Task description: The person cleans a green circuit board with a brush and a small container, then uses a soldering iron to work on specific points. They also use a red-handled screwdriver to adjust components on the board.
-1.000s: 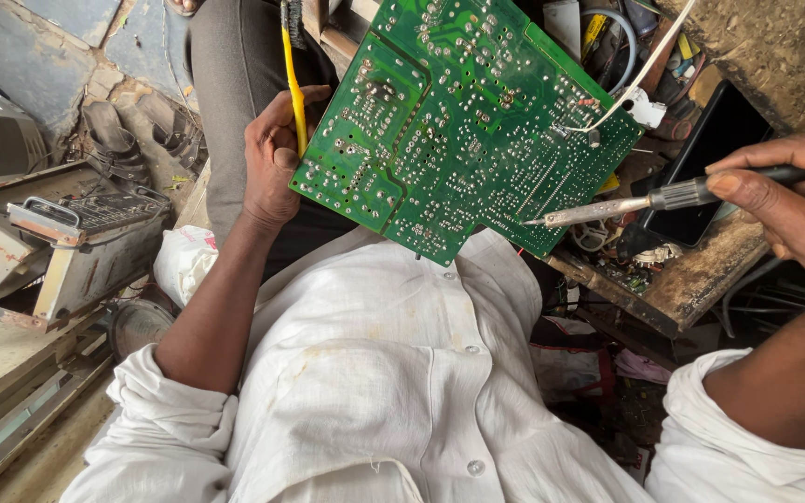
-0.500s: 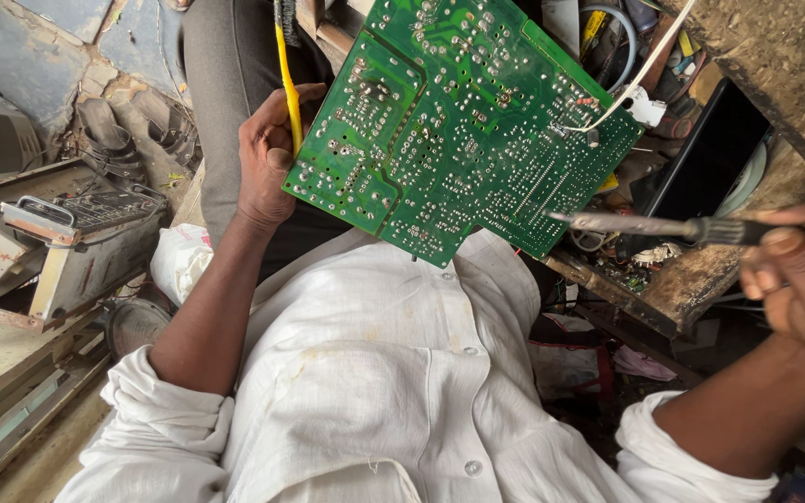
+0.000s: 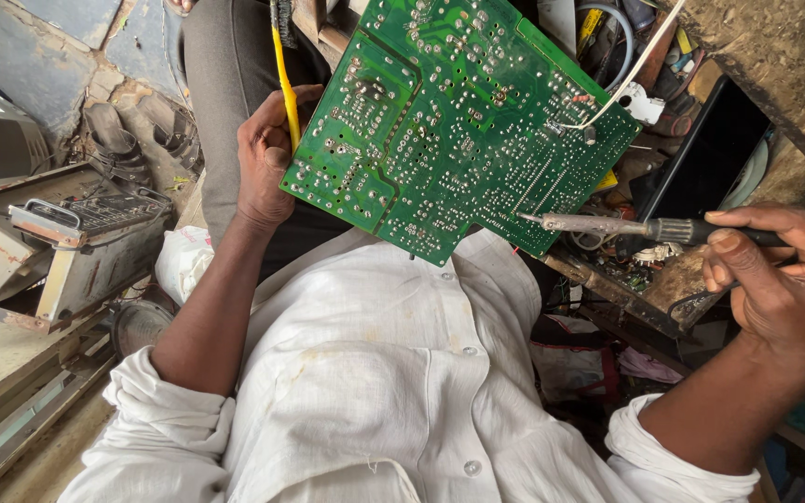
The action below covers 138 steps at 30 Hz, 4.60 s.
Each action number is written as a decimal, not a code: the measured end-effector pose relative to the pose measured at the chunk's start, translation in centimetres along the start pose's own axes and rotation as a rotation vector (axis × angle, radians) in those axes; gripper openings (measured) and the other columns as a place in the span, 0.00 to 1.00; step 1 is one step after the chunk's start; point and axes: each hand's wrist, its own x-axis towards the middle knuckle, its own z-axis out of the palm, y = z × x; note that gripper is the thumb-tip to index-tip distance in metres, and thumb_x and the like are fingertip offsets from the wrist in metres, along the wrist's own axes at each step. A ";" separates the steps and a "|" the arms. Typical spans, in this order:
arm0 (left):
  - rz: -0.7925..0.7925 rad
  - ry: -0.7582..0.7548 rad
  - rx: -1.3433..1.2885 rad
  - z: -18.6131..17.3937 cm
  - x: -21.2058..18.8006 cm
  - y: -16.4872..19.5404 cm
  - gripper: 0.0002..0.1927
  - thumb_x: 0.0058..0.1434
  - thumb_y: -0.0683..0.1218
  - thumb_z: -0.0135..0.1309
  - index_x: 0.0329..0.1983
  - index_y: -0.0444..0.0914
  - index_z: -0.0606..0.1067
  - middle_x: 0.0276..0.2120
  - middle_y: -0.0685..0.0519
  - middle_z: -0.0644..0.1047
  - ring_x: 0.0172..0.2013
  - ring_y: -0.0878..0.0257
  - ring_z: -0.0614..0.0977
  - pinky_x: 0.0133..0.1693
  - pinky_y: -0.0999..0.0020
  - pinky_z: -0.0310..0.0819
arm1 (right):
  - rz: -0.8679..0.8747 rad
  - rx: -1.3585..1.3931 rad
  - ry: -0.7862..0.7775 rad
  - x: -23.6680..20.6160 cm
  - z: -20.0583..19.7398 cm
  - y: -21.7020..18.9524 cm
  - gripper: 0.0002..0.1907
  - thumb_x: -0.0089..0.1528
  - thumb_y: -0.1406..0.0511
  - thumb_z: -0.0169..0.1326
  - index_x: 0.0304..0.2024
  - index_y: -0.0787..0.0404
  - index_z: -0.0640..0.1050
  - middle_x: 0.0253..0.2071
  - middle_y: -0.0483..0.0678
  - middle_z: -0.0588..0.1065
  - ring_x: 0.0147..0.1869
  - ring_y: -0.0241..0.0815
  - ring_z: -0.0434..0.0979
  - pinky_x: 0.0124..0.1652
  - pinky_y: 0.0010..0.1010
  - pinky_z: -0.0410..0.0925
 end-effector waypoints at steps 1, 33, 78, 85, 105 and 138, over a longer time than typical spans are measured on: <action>-0.002 -0.001 0.001 0.0 0.0 0.0 0.66 0.45 0.89 0.44 0.61 0.28 0.73 0.31 0.59 0.71 0.33 0.74 0.70 0.35 0.77 0.64 | 0.000 -0.003 -0.001 -0.1 0.1 -0.1 0.04 0.70 0.76 0.59 0.46 0.73 0.78 0.29 0.54 0.75 0.27 0.34 0.75 0.31 0.24 0.70; 0.000 -0.012 -0.015 -6.9 1.4 1.7 0.65 0.45 0.88 0.45 0.62 0.28 0.73 0.33 0.56 0.74 0.33 0.73 0.73 0.37 0.77 0.68 | 0.022 -0.189 -0.013 2.5 7.2 -3.2 0.07 0.70 0.73 0.60 0.49 0.72 0.78 0.29 0.51 0.75 0.28 0.31 0.74 0.31 0.18 0.69; 0.010 -0.037 -0.050 -8.6 -1.8 3.2 0.65 0.46 0.88 0.46 0.62 0.28 0.72 0.39 0.53 0.78 0.39 0.71 0.78 0.43 0.74 0.74 | -0.060 -0.355 -0.014 -0.4 9.3 -5.4 0.06 0.72 0.74 0.62 0.49 0.73 0.78 0.32 0.53 0.76 0.30 0.33 0.76 0.32 0.19 0.70; 0.016 -0.037 -0.036 -9.0 -2.2 3.4 0.65 0.47 0.88 0.46 0.63 0.28 0.72 0.39 0.53 0.78 0.39 0.71 0.78 0.43 0.75 0.74 | -0.048 -0.212 0.012 -1.4 9.4 -4.7 0.06 0.70 0.74 0.61 0.47 0.74 0.78 0.30 0.54 0.76 0.28 0.33 0.76 0.30 0.19 0.70; 0.008 -0.033 -0.039 -8.3 -3.3 3.8 0.64 0.47 0.88 0.46 0.63 0.28 0.72 0.33 0.56 0.75 0.34 0.73 0.74 0.38 0.77 0.68 | -0.084 -0.088 0.007 -2.6 7.9 -3.7 0.06 0.69 0.76 0.59 0.48 0.71 0.78 0.32 0.54 0.76 0.27 0.33 0.75 0.29 0.21 0.69; 0.045 -0.035 -0.021 -9.0 -5.4 4.3 0.64 0.48 0.88 0.45 0.63 0.28 0.71 0.47 0.48 0.79 0.48 0.66 0.81 0.53 0.68 0.78 | -0.083 -0.191 0.014 -4.7 8.9 -4.9 0.06 0.70 0.74 0.61 0.46 0.73 0.78 0.30 0.54 0.75 0.27 0.35 0.75 0.28 0.21 0.69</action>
